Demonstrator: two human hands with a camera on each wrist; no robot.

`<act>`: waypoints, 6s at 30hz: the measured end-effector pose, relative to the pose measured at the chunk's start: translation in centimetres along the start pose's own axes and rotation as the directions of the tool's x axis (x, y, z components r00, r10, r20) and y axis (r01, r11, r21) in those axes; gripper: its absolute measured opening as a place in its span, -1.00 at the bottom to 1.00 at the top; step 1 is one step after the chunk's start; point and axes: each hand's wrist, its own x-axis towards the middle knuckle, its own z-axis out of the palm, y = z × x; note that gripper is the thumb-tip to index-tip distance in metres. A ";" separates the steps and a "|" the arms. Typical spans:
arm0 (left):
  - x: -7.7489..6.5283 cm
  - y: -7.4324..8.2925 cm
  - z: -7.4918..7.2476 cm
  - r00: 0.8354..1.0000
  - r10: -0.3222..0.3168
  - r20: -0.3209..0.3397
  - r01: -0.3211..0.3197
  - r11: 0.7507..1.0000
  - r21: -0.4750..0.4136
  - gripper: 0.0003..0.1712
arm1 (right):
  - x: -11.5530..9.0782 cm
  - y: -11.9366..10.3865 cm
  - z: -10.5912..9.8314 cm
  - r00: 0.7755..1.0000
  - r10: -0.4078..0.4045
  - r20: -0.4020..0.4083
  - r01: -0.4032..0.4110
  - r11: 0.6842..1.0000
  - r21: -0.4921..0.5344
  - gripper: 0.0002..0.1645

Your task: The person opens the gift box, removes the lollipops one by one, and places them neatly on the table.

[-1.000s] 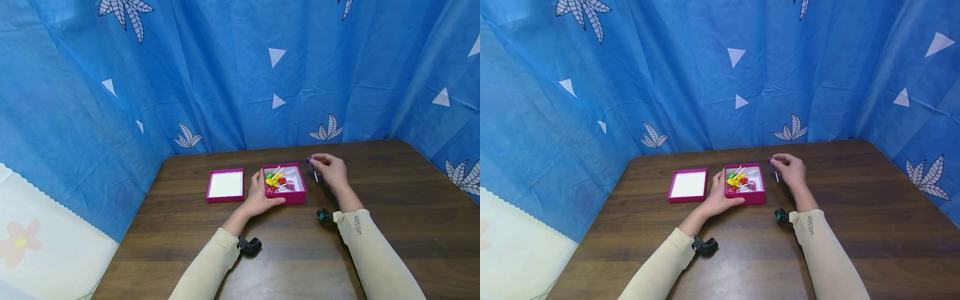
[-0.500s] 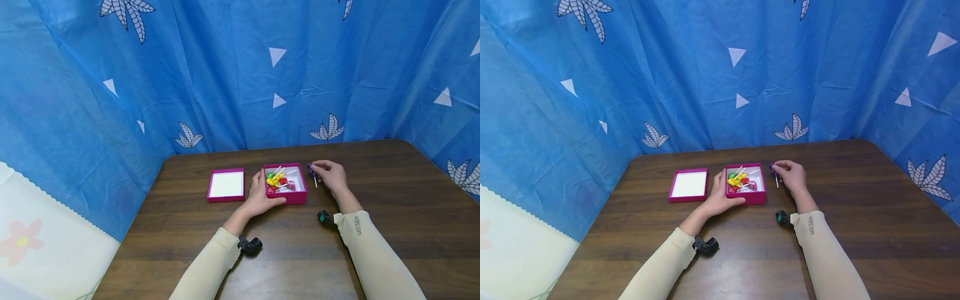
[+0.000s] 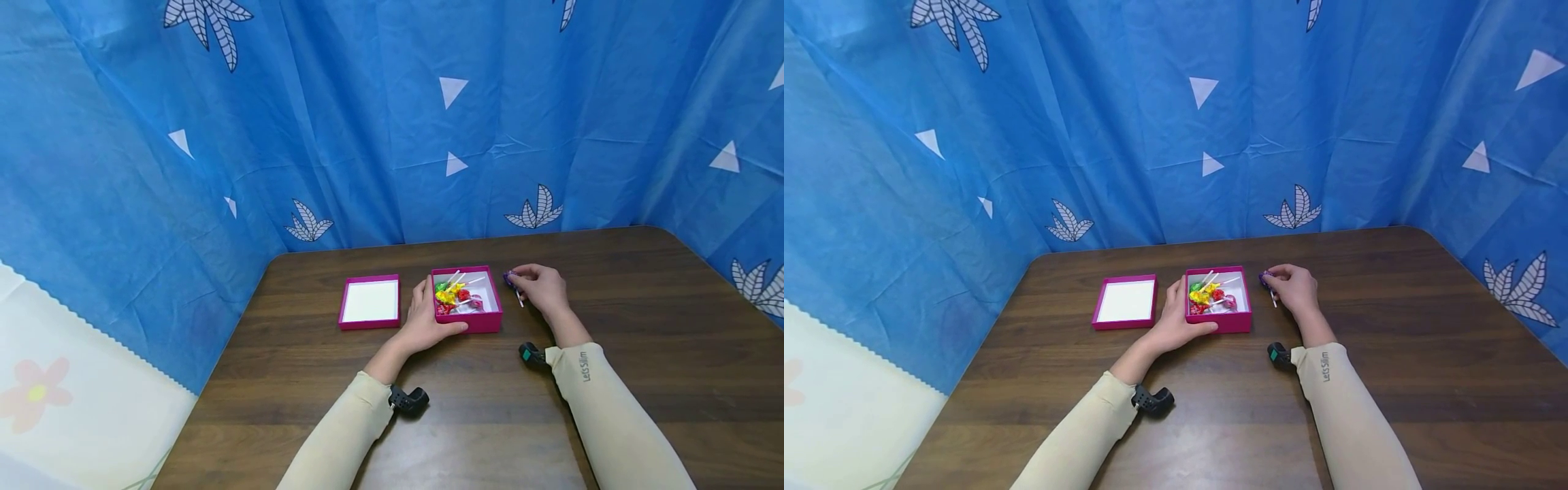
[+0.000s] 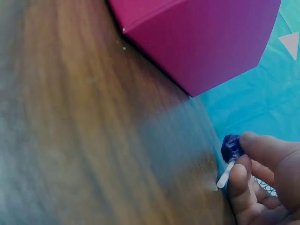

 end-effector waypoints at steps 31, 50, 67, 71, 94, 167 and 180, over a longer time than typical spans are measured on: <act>-0.1 0.1 -0.2 1.000 -0.002 0.005 0.002 1.000 0.017 0.44 | 0.0 0.2 0.3 0.997 -0.073 -0.026 0.070 0.994 -0.081 -0.54; 0.1 -0.2 0.0 1.000 0.006 -0.007 -0.005 1.000 0.025 0.44 | -0.5 -0.5 0.3 0.993 -0.076 -0.090 0.069 0.995 -0.077 -0.57; 0.0 -0.1 -0.1 1.000 0.009 -0.008 -0.009 1.000 0.011 0.44 | -1.3 -4.4 0.5 0.946 -0.234 -0.222 0.227 0.972 -0.058 -0.64; -0.1 -0.2 0.0 1.000 0.007 -0.005 -0.007 1.000 0.001 0.44 | -1.8 -5.5 0.6 0.932 -0.286 -0.222 0.287 0.957 -0.028 -0.65; -0.2 -0.1 -0.1 1.000 0.011 0.002 -0.011 1.000 0.021 0.42 | -4.0 -8.9 3.7 0.880 -0.473 -0.038 0.474 0.878 0.057 -0.72; 0.0 0.1 -0.2 0.999 0.036 0.011 -0.037 0.999 0.036 0.41 | -2.5 -9.8 6.5 0.814 -0.349 0.464 0.540 0.750 -0.383 -0.57; 0.0 -0.2 0.0 0.999 0.031 0.009 -0.031 0.999 0.031 0.40 | -2.6 -9.6 6.8 0.820 -0.339 0.461 0.523 0.770 -0.365 -0.55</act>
